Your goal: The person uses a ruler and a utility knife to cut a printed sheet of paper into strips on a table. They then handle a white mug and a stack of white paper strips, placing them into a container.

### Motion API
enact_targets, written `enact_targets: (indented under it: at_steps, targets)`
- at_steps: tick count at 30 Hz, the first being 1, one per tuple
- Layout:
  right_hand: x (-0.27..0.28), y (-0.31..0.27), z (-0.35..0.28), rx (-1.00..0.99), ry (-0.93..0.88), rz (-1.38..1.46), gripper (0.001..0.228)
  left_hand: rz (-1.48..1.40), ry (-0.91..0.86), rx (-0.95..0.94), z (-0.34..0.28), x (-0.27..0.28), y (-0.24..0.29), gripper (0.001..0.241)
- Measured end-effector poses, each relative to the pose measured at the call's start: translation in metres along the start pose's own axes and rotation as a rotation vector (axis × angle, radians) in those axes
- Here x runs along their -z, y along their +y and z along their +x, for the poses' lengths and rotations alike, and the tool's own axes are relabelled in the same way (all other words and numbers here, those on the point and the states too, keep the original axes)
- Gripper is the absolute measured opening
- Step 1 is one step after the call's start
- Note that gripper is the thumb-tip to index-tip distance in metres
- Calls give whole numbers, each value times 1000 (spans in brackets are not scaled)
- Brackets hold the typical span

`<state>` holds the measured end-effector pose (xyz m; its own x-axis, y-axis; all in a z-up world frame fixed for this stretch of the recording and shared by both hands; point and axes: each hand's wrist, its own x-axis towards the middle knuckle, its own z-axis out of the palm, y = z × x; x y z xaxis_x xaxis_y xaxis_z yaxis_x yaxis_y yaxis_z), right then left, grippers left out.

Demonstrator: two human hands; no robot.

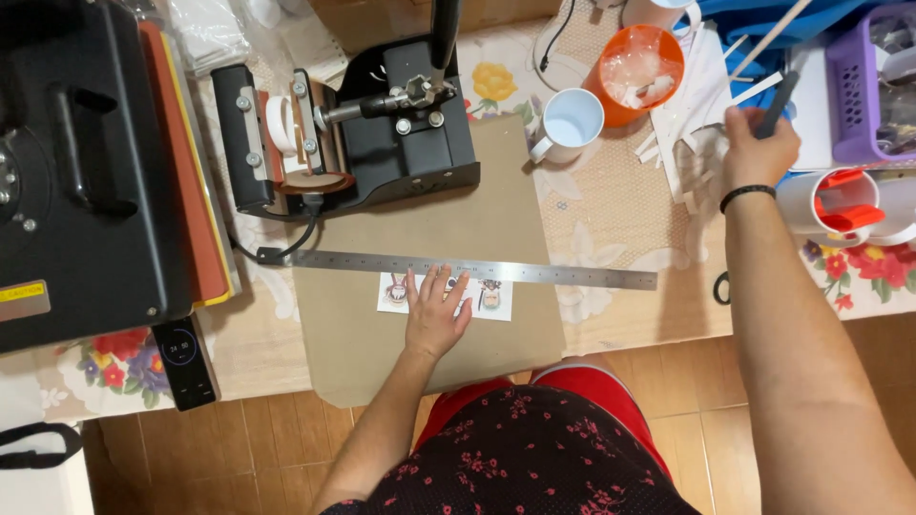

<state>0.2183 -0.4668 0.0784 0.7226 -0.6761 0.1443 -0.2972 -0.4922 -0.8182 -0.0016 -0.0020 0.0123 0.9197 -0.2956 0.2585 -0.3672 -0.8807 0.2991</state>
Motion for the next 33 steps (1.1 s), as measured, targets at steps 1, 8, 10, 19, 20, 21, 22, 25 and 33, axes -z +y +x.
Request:
enact_targets:
  at_steps: [1, 8, 10, 19, 20, 21, 22, 25, 33]
  targets:
    - [6, 0, -15, -4, -6, -3, 13, 1, -7, 5, -4, 1, 2, 40]
    - [24, -22, -192, 656, -717, -294, 29, -24, -56, 68, -13, -6, -6, 54]
    - [22, -35, -224, 701, -976, -454, 44, -41, -3, 63, -19, 1, -10, 54]
    - [-16, -49, -231, 582, -1116, -714, 37, -27, -12, 165, -50, 65, -49, 44]
    - [-19, -48, -229, 610, -1135, -742, 38, -28, -94, 137, -53, 68, -52, 51]
    - [-22, -47, -227, 638, -1155, -771, 39, -29, -177, 109, -55, 71, -55, 58]
    - [-21, -47, -223, 638, -1157, -769, 39, -28, -178, 111, -55, 74, -53, 58]
    - [-12, -67, -214, 654, -1117, -846, 30, -36, -310, 90, -58, 79, -49, 67]
    - [35, -149, -201, 854, -1166, -810, 23, -101, -123, -98, -90, 38, -33, 49]
